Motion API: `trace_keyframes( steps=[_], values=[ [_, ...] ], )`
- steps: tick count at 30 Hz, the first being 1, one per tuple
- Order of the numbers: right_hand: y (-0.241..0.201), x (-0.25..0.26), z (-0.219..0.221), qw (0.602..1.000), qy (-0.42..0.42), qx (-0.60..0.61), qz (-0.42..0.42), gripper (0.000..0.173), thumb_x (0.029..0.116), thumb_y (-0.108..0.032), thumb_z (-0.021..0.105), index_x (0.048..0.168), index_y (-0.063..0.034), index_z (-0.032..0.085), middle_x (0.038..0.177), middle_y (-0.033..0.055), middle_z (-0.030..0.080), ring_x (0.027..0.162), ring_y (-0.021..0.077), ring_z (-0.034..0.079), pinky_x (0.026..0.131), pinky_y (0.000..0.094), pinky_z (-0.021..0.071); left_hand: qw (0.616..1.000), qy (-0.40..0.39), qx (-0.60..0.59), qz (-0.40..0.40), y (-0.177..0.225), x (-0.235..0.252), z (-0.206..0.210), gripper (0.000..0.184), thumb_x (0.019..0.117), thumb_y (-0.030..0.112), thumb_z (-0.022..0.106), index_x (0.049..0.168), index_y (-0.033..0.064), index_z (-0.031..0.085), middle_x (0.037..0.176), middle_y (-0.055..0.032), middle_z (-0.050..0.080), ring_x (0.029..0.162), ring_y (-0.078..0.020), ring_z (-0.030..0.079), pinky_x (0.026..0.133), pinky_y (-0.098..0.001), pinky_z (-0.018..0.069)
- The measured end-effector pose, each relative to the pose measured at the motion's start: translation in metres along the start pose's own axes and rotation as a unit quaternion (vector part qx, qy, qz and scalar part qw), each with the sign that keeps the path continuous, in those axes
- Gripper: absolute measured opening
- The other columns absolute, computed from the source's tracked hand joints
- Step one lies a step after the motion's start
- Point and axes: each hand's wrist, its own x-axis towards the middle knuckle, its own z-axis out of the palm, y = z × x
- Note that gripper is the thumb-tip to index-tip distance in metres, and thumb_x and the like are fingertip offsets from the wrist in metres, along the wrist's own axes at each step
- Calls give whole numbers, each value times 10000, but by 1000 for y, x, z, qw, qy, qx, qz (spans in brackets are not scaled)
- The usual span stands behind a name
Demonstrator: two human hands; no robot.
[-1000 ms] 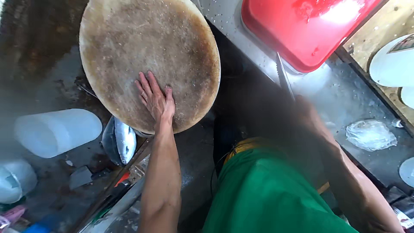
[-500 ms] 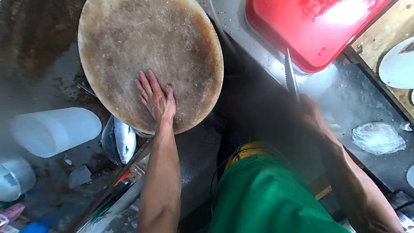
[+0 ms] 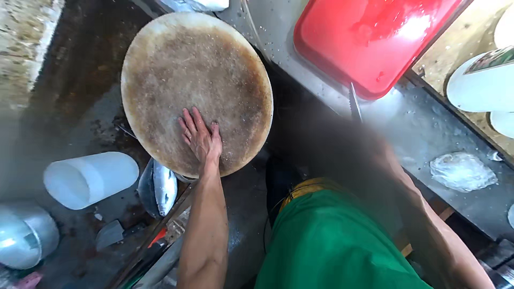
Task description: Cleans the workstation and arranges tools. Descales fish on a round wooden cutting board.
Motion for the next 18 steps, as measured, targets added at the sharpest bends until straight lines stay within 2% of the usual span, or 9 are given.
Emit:
trace_keyframes(
  steps=[5, 9, 11, 13, 14, 15, 16, 18],
  values=[
    [-14, 8, -3, 1000, -18, 4, 11, 389, 1004, -302, 568, 1301, -51, 572, 869, 36, 644, 680, 89, 620, 643, 282, 549, 1000, 4, -6, -6, 0, -3, -1, 702, 1035, 531, 371, 1642, 209, 224, 1722, -95, 107, 1579, -362, 74, 1225, -639, 121],
    [-42, 21, 4, 999, -29, 7, -31, 361, 1004, -281, 580, 1279, -47, 580, 851, 19, 638, 659, 77, 610, 610, 258, 540, 1000, 13, -9, -14, 2, 1, -2, 710, 1030, 540, 389, 1642, 217, 227, 1723, -76, 114, 1583, -345, 69, 1232, -627, 119],
    [-51, 18, 6, 998, -27, 8, -49, 366, 999, -261, 572, 1282, -29, 568, 832, 9, 629, 643, 66, 602, 598, 247, 538, 1000, 18, -20, -11, 15, -11, -6, 717, 1037, 506, 399, 1643, 171, 215, 1723, -106, 87, 1582, -362, 49, 1233, -631, 123],
    [-54, 20, 10, 998, -21, 12, -52, 378, 996, -250, 574, 1296, -20, 566, 833, 14, 632, 639, 73, 604, 595, 262, 545, 997, 22, -47, 53, 49, -37, -10, 748, 1030, 437, 493, 1630, 81, 223, 1715, -153, 97, 1580, -376, 39, 1258, -615, 113],
    [-52, 20, 13, 998, -17, 17, -50, 377, 990, -245, 577, 1291, -17, 567, 825, 13, 632, 630, 74, 605, 586, 263, 547, 990, 25, -49, 127, 70, -47, -6, 762, 1003, 441, 546, 1608, 59, 285, 1697, -170, 172, 1576, -372, 93, 1266, -598, 127],
    [-49, 19, 16, 999, -18, 19, -45, 382, 981, -243, 578, 1286, -14, 565, 819, 12, 628, 624, 70, 603, 578, 262, 546, 977, 14, -41, 209, 90, -56, 1, 764, 997, 489, 535, 1602, 75, 317, 1689, -157, 217, 1574, -354, 128, 1269, -579, 147],
    [-46, 17, 19, 999, -18, 18, -38, 391, 972, -245, 580, 1285, -11, 563, 816, 12, 625, 621, 69, 601, 575, 264, 546, 962, -28, -28, 271, 108, -58, 6, 758, 1019, 542, 466, 1621, 117, 287, 1704, -112, 193, 1583, -310, 108, 1275, -553, 141],
    [-42, 12, 25, 999, -20, 6, -32, 417, 958, -248, 583, 1293, -1, 558, 825, 20, 628, 627, 69, 605, 584, 272, 554, 936, -99, -10, 339, 123, -44, 9, 735, 1043, 584, 350, 1637, 162, 253, 1716, -49, 170, 1590, -244, 82, 1282, -517, 128]
  ],
)
